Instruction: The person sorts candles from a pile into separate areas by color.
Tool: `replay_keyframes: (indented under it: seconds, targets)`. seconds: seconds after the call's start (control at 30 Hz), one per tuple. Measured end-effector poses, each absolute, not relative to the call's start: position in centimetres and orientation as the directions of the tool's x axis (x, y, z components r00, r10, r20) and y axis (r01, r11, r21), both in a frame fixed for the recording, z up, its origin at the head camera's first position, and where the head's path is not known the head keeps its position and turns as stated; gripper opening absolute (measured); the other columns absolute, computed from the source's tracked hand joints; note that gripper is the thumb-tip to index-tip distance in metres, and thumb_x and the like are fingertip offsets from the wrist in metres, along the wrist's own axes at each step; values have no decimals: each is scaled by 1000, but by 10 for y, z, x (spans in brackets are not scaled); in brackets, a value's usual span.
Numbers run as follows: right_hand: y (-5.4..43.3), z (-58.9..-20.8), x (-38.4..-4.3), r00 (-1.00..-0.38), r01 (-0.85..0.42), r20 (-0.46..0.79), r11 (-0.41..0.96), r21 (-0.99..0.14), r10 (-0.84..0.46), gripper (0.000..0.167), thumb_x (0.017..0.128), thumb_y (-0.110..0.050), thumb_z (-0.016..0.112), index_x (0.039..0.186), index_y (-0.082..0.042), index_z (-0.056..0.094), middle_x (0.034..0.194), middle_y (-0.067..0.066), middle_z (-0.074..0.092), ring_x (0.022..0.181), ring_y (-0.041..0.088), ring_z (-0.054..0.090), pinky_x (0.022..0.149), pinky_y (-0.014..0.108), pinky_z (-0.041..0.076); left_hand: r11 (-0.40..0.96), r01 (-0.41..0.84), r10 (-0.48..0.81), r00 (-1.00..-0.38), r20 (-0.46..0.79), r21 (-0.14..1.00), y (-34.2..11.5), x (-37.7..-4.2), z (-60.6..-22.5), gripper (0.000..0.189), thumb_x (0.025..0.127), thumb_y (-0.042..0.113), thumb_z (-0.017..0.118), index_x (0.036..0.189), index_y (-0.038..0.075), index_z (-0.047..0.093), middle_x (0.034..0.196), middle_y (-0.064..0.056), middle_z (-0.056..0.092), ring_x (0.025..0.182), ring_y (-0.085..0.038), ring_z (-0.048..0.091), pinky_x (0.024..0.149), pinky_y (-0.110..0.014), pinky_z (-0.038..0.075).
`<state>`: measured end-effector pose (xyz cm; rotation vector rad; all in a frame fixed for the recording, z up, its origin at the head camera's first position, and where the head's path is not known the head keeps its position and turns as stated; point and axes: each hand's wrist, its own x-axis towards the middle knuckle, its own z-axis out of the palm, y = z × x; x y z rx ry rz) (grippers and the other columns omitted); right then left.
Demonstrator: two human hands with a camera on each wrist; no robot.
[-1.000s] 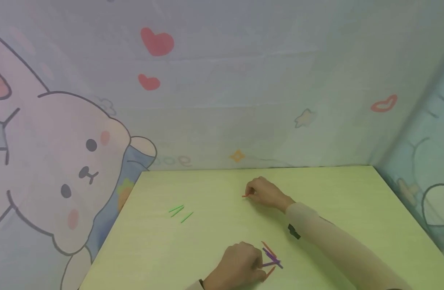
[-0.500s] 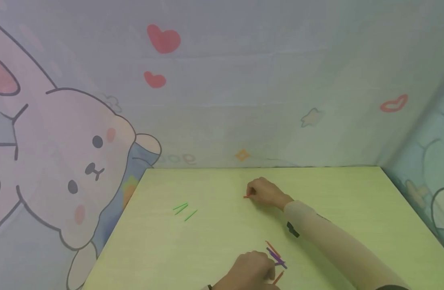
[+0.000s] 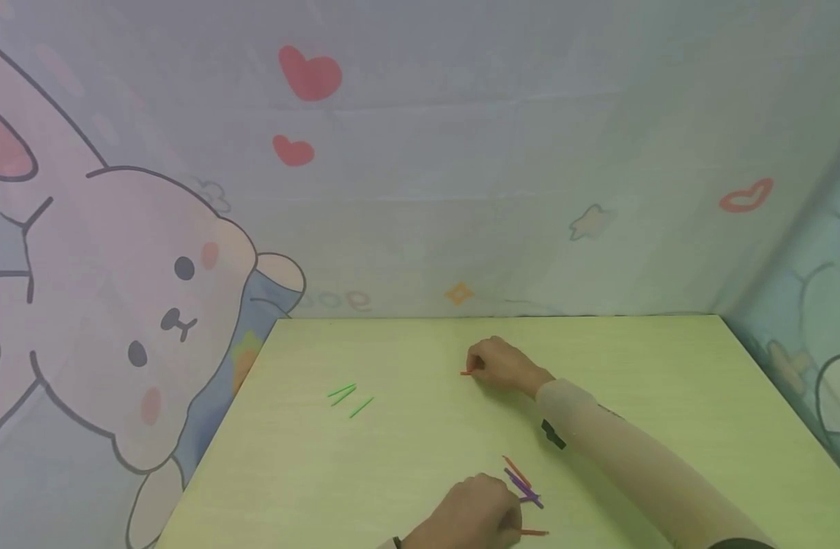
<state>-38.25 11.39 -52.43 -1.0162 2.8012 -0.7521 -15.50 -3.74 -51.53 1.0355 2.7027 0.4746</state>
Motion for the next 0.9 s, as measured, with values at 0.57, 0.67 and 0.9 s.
replay_keyframes:
  seconds: [0.57, 0.67, 0.9]
  targets:
    - [115, -526, -381, -768, -609, 132, 650, -454, -627, 5, 101, -3, 80, 99, -8, 81, 93, 1, 78, 84, 11, 65, 79, 33, 58, 603, 754, 777, -629, 21, 263, -34, -159, -520, 16, 105, 30, 81, 94, 30, 92, 74, 25, 71, 70, 9, 52, 67, -8, 44]
    - [115, -526, -382, -774, -601, 122, 661, -448, -621, 5, 101, -4, 80, 99, -8, 81, 93, 0, 77, 83, 11, 63, 78, 32, 57, 602, 759, 781, -624, 12, 249, -33, -159, -520, 16, 101, 22, 84, 90, 30, 91, 72, 25, 71, 69, 9, 52, 66, -7, 43]
    - [114, -526, -382, -779, -594, 108, 672, -442, -617, 7, 101, -3, 79, 99, -8, 81, 91, -3, 75, 82, 10, 62, 78, 32, 57, 597, 754, 785, -619, -6, 274, -32, -159, -520, 21, 90, 7, 85, 85, 26, 90, 71, 23, 71, 68, 9, 51, 64, -6, 40]
